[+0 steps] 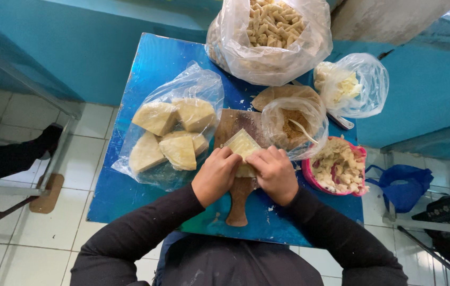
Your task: The person cuts a large white food block into smaller pieces with a knife on a wooden board, tears pieces by hand, dips them into a brown powder, and places the coated pieces into a pink bowl. They also move finished pieces into a plastic bag on the table.
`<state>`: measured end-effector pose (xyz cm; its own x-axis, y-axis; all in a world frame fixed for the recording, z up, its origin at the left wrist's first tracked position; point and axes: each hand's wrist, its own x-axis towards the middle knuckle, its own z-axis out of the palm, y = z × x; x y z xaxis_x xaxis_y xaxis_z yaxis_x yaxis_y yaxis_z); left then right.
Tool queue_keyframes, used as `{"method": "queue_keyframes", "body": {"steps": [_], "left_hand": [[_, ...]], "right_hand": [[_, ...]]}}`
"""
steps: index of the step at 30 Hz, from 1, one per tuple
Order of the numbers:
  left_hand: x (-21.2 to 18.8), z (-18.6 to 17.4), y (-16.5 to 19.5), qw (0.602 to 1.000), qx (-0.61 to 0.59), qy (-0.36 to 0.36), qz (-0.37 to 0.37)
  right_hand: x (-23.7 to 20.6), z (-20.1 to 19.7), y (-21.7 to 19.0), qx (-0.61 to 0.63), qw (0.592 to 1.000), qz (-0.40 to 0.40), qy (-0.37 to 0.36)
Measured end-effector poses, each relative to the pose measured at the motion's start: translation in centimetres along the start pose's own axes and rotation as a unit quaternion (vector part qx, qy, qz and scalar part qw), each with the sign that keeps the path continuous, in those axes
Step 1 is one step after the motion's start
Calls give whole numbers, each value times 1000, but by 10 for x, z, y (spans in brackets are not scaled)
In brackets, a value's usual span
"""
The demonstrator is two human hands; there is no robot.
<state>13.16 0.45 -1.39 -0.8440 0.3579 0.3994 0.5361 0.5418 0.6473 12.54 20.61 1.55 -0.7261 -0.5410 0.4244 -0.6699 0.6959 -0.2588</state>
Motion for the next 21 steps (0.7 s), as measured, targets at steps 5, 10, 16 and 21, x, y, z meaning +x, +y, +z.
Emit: {"method": "queue_keyframes", "body": {"steps": [5,10,16,21], "left_hand": [[-3,-3,4,1000,4,26,1],[-6,-10,8,999,20,4,-35],[-8,-9,8,999,24,8,-29],[-9,-8,6,999,21,4,-30]], "right_hand": [[-2,1,-16,-104,994,-26,6],[7,0,-20,-80,997,14,5],[11,6,-8,46,995,83,2],[29,-4,3,183,976,108,41]]}}
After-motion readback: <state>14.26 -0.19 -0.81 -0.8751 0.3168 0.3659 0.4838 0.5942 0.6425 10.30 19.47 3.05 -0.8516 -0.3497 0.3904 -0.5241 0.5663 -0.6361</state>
